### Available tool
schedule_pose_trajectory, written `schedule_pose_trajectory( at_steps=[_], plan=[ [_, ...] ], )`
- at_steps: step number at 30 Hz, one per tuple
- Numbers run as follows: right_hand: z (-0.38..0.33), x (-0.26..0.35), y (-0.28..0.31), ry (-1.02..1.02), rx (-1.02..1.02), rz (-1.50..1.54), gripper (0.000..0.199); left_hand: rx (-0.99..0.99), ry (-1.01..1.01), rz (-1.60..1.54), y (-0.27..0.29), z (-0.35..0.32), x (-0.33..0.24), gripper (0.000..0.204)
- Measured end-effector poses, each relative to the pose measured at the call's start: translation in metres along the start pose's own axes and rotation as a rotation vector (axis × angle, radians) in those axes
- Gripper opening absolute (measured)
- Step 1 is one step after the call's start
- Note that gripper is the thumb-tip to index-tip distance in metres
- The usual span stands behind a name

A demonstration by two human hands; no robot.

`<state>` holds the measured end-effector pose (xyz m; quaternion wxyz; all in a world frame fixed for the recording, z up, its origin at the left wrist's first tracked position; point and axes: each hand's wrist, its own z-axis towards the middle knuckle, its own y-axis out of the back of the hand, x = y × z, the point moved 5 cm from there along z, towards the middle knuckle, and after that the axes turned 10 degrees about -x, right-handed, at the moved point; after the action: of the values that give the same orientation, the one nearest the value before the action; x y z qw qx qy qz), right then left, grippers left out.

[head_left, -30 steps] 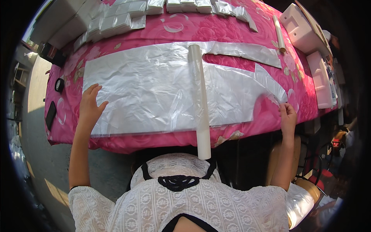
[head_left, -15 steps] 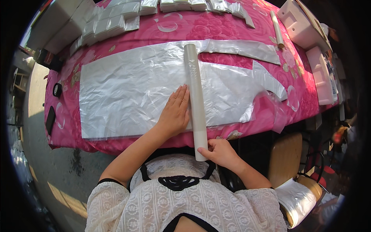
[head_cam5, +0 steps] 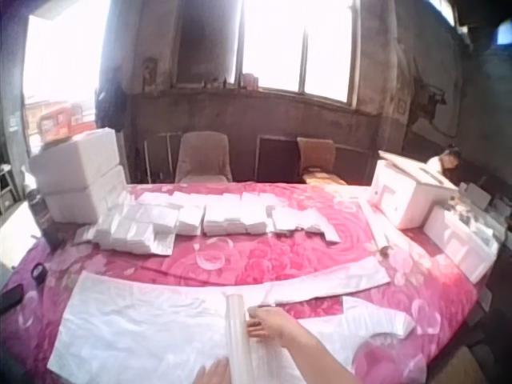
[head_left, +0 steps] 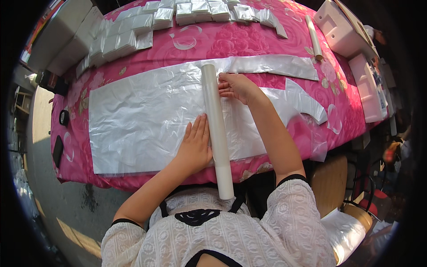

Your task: The person wraps small rectangular items in clear plastic film on a pink tablecloth. They unroll the film, place an item on it, fold the film around the item, and set the wrapped unit aside. The process repeats with multiple items.

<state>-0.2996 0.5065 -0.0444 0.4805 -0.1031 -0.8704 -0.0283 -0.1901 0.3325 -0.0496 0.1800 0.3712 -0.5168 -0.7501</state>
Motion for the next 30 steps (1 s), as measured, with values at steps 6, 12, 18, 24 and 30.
schedule_pose_trajectory(
  at_steps=[6, 12, 18, 24, 30],
  plan=[
    [0.04, 0.008, 0.047, 0.048, -0.092, 1.072, 0.022, 0.076, -0.003, 0.017, 0.006, 0.001, 0.001, 0.07],
    [0.03, 0.066, 0.215, 0.385, -0.268, 1.196, 0.031, 0.012, 0.03, -0.159, 0.009, -0.001, 0.008, 0.071],
    [-0.023, 0.113, 0.297, 0.553, -0.598, 1.129, 0.026, -0.455, 0.084, -0.515, 0.046, -0.008, 0.023, 0.053],
    [-0.099, 0.151, 0.101, 0.893, -0.237, 0.543, 0.028, -0.297, 0.467, -1.393, 0.071, -0.026, 0.035, 0.037],
    [-0.179, 0.055, -0.18, 1.326, 0.31, -0.113, 0.036, 0.458, 0.727, -2.173, 0.089, -0.006, 0.054, 0.089]
  ],
)
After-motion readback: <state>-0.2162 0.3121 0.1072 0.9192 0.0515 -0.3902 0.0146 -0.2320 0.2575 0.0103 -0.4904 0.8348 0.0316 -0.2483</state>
